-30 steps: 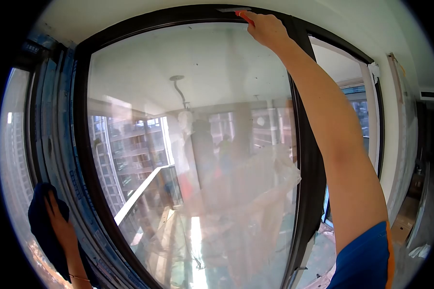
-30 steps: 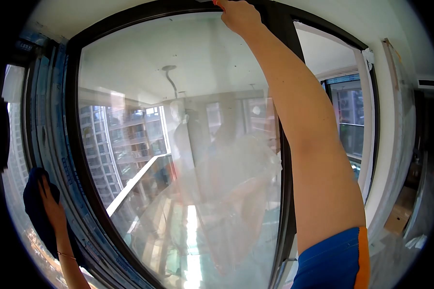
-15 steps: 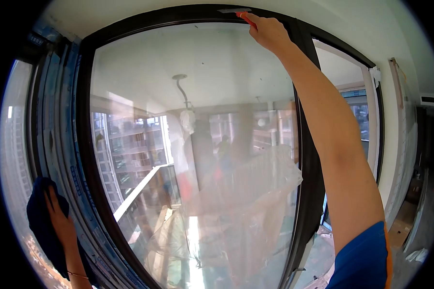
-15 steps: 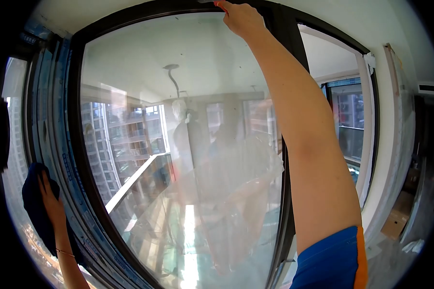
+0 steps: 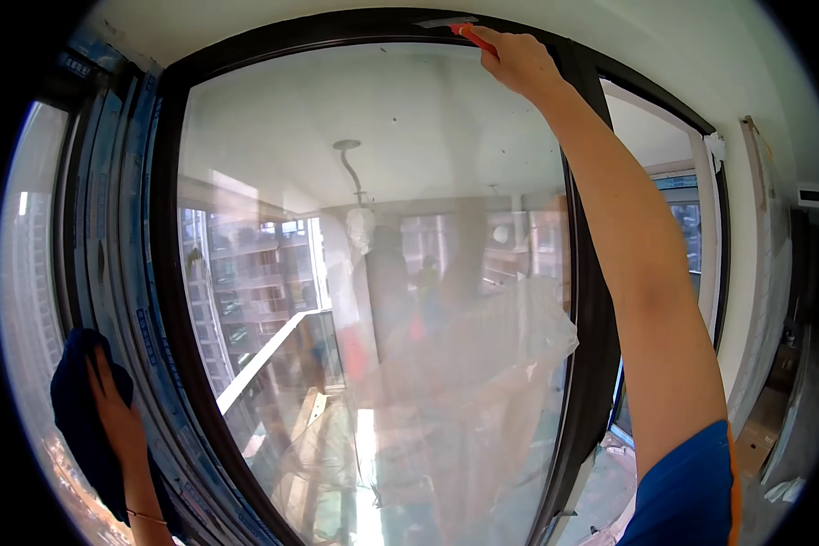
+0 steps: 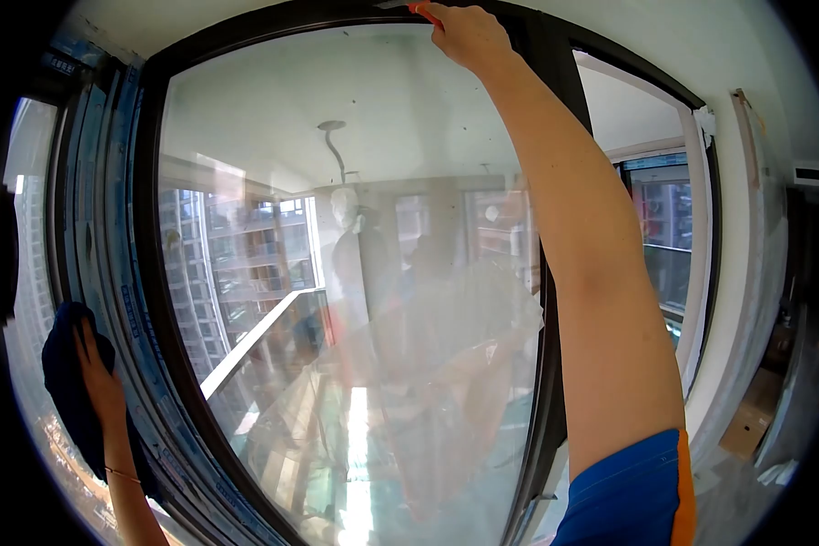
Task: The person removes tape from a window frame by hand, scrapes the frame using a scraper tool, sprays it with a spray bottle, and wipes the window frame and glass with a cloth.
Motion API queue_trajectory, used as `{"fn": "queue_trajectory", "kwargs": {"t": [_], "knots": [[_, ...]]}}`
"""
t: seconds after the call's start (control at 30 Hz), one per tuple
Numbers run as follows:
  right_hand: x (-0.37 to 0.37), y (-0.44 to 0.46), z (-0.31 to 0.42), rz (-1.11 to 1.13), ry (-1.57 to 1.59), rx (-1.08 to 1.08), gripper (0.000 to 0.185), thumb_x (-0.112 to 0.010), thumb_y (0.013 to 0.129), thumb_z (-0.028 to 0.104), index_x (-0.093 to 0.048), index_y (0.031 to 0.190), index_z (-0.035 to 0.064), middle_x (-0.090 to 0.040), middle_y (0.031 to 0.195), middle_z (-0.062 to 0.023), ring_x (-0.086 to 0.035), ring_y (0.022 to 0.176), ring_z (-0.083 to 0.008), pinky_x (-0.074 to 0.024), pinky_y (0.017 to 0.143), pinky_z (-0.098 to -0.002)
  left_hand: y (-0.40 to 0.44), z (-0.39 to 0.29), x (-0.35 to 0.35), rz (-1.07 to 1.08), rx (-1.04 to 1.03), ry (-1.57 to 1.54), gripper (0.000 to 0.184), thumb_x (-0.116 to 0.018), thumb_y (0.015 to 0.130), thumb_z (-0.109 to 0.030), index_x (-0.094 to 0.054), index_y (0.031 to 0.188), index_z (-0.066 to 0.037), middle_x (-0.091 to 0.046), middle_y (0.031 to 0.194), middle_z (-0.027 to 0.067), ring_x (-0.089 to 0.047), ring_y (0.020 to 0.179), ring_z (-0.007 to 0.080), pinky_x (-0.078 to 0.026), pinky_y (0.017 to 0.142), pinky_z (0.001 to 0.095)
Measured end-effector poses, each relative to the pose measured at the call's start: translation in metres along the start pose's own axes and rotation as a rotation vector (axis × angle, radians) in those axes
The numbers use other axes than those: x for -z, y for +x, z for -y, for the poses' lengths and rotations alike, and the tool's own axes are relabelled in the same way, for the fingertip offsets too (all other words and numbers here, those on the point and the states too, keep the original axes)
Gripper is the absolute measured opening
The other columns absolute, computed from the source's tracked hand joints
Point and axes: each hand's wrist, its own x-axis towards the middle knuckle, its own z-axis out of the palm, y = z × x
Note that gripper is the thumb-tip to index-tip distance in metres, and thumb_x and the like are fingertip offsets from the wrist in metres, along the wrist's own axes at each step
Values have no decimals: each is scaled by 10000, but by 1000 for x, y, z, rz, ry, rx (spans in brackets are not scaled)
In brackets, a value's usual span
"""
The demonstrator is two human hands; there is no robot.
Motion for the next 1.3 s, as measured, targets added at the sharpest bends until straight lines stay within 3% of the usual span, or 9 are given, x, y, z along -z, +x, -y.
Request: {"fn": "queue_trajectory", "kwargs": {"t": [0.13,0.23,0.63,0.73,0.83,1.3], "knots": [[0,6,15,14,23,-44,439,-545,875,196,-558,1314,188,-674,767,-137,-660,687,-320,-534,676,-427,3,-5,7,13,22,28,791,-524,871,101,-236,1531,-226,-236,1569,153,-331,1383,412,-278,1159,482],[2,4,17,48,25,-61,442,-542,873,191,-558,1314,184,-675,772,-138,-660,690,-323,-536,677,-425,2,-12,16,54,17,62,691,-527,922,22,-273,1521,-210,-269,1548,186,-323,1379,437,-276,1148,500],[-12,5,26,-47,36,-51,423,-527,883,182,-565,1305,181,-670,738,-141,-664,684,-337,-544,675,-422,3,-11,11,16,20,43,806,-532,849,120,-247,1529,-205,-233,1570,152,-283,1412,394,-216,1184,482],[-9,6,30,-36,16,-55,410,-530,887,184,-571,1295,182,-675,747,-141,-666,686,-341,-546,664,-428,1,-4,6,3,4,66,817,-526,843,135,-248,1529,-211,-231,1571,152,-306,1400,397,-244,1175,477],[-16,8,29,-52,9,-54,399,-533,889,186,-579,1286,184,-679,748,-139,-668,683,-339,-548,649,-435,2,-11,15,63,16,28,708,-540,906,29,-268,1522,-191,-269,1546,193,-326,1378,438,-279,1147,512],[-11,6,37,-45,20,-70,412,-537,879,176,-581,1288,167,-686,776,-141,-675,702,-328,-555,664,-433,3,-12,13,49,31,3,749,-563,882,48,-261,1523,-196,-253,1554,183,-315,1386,429,-273,1156,502]]}}
